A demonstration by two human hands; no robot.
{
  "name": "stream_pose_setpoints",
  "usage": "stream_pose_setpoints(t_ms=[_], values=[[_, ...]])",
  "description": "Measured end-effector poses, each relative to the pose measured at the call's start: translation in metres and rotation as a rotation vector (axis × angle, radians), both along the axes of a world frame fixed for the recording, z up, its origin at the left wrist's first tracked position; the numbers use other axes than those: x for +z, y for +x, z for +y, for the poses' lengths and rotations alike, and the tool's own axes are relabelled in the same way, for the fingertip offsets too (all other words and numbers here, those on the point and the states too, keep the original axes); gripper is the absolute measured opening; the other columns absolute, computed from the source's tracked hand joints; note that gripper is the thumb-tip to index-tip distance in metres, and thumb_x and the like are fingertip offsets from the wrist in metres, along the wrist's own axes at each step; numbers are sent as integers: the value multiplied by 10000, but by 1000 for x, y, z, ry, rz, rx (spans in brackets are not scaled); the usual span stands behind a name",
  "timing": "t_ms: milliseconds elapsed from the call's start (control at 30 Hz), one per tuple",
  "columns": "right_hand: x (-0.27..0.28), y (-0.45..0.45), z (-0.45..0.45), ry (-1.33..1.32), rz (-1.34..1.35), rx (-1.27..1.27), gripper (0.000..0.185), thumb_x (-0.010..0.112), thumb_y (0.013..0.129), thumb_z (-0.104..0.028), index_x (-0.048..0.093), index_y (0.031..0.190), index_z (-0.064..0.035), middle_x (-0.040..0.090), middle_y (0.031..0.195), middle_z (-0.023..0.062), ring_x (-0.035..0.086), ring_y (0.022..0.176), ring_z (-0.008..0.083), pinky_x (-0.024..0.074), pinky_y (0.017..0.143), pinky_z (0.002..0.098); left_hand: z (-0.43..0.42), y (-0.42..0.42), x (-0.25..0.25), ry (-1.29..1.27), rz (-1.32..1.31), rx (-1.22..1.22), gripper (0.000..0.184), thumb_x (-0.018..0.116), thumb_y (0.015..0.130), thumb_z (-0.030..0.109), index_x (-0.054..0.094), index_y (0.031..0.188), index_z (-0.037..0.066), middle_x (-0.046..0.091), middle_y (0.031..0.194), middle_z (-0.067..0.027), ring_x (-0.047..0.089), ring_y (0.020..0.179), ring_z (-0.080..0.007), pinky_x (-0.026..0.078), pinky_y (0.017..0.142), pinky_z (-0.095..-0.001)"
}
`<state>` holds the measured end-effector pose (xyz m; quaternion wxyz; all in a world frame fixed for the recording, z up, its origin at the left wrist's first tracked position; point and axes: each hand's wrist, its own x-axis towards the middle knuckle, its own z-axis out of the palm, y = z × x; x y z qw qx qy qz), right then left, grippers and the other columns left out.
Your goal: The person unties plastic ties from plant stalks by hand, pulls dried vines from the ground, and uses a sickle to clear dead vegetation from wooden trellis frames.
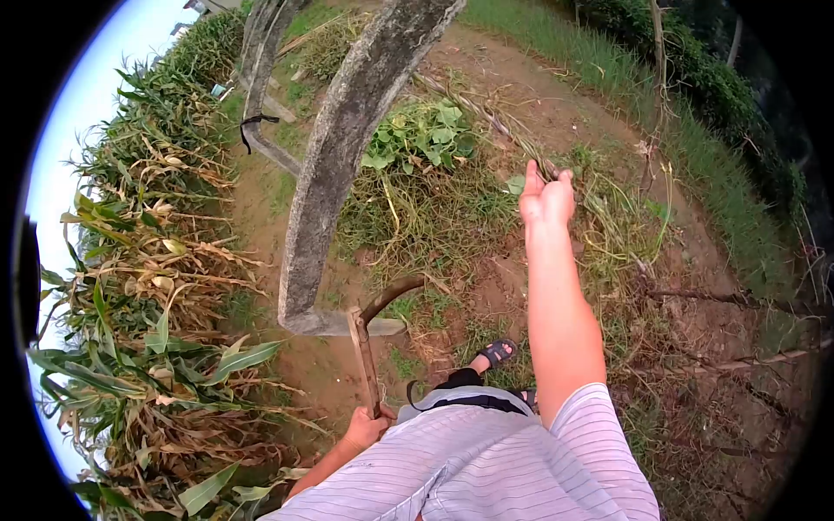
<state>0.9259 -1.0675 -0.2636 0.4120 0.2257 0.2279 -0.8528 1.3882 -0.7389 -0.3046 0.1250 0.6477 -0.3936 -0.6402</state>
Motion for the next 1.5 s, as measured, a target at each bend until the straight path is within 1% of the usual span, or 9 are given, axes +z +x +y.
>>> stream_pose_setpoints(t_ms=[67,167,267,533,633,767,967,1300,1500], values=[[10,50,-75,-71,15,150,440,474,1047,-227,369,1450,-85,468,1317,189,618,1045,290,600,852,383,12,-1,1,-117,-50,-7,154,626,780,38,715,891,-20,589,671,0,507,582,-88,401,530,-271],[15,154,-130,137,478,982,644,594,993,-285,305,1501,-16,135,1608,268,326,1407,386,273,1170,435,23,7,-5,-111,-34,93,161,624,775,42,713,891,-23,592,666,-8,512,590,-87,404,536,-273],[-28,241,-101,13,652,1398,441,579,992,-201,509,1385,-12,635,1229,166,623,1060,240,505,917,332,29,10,-13,-94,-50,143,165,618,778,50,713,891,-24,603,680,-16,536,621,-98,426,569,-279],[-231,102,157,288,2214,2221,453,538,911,-425,709,1118,-59,674,1149,205,644,1050,374,506,931,456,-15,15,-46,59,32,57,175,621,803,75,718,932,7,605,673,-22,548,594,-112,439,550,-283],[-252,-32,288,855,1999,2131,424,528,941,-391,712,1131,-60,688,1133,196,652,1051,345,504,935,447,-41,10,-43,116,-21,-8,187,596,812,65,711,947,5,583,642,-16,534,545,-108,418,495,-283],[-214,-153,469,1694,1120,1112,330,616,932,-311,717,1128,-66,714,1078,161,668,994,310,506,877,409,-101,-31,-58,72,-21,-164,154,569,807,44,678,903,-9,558,611,-36,502,467,-122,378,415,-282],[-172,-144,618,1467,442,3,259,605,937,-201,674,1115,-26,713,912,67,672,714,152,529,635,302,-153,-145,-37,-42,45,-322,137,569,811,25,642,920,-16,525,595,-30,469,428,-118,365,384,-287],[-316,45,701,1124,298,509,165,570,945,-127,632,1049,-14,650,816,75,632,657,182,496,546,325,-97,-223,-66,-130,-170,-716,119,662,855,127,700,927,40,617,678,-14,578,562,-118,448,508,-285],[-259,17,746,1478,338,984,313,557,909,-276,696,1034,-26,688,1012,173,657,907,302,504,772,405,-62,-211,-72,-82,-370,-623,70,638,874,109,646,897,43,541,597,-7,514,467,-136,390,423,-306]])
